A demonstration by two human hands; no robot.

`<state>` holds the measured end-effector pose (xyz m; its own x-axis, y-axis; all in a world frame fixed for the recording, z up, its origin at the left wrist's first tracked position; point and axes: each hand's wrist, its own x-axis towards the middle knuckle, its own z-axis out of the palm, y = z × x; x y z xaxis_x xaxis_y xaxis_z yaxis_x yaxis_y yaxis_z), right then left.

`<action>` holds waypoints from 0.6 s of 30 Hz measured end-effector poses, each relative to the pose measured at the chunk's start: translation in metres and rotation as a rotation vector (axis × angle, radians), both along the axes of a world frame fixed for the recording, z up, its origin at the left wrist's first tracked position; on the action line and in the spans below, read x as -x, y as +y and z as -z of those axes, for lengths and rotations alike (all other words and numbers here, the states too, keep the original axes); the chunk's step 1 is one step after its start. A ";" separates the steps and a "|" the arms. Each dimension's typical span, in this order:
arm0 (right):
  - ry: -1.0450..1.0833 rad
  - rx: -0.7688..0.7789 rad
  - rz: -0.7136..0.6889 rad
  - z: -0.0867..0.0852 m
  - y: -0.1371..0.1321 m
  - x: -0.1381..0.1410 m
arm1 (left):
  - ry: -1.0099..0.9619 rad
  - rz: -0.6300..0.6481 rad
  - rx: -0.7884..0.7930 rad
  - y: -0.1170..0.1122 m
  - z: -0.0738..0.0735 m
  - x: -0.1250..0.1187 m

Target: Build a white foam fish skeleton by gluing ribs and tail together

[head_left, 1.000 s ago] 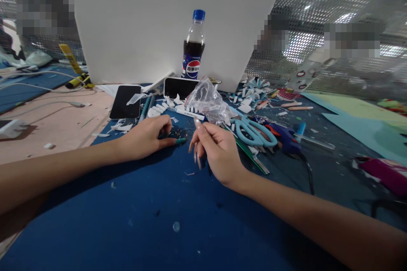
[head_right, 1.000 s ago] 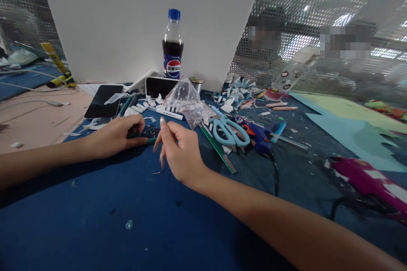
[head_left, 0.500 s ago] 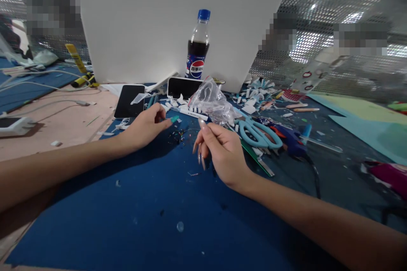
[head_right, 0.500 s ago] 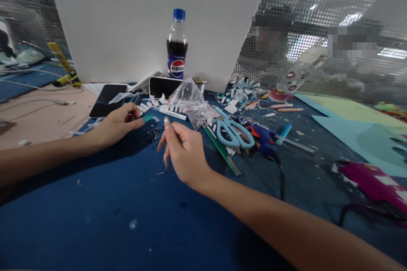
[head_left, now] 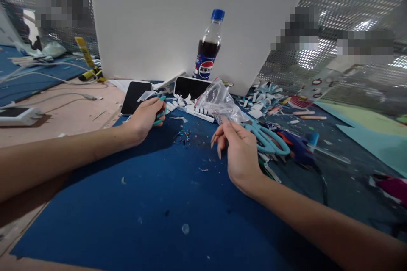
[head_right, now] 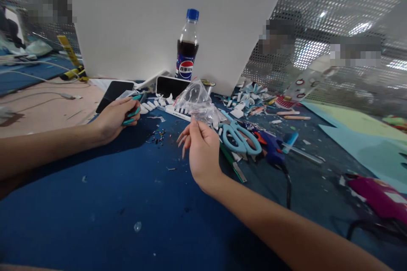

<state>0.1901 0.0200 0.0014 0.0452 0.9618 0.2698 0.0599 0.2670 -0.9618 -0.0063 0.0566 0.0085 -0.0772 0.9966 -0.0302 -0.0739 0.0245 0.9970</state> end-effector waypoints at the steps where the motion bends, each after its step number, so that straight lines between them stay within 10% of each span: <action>1: 0.007 0.010 0.007 0.001 0.001 0.000 | -0.001 -0.002 -0.005 0.001 0.000 0.000; 18: -0.025 -0.029 -0.075 -0.006 -0.006 0.002 | 0.028 -0.036 -0.007 -0.001 -0.001 -0.001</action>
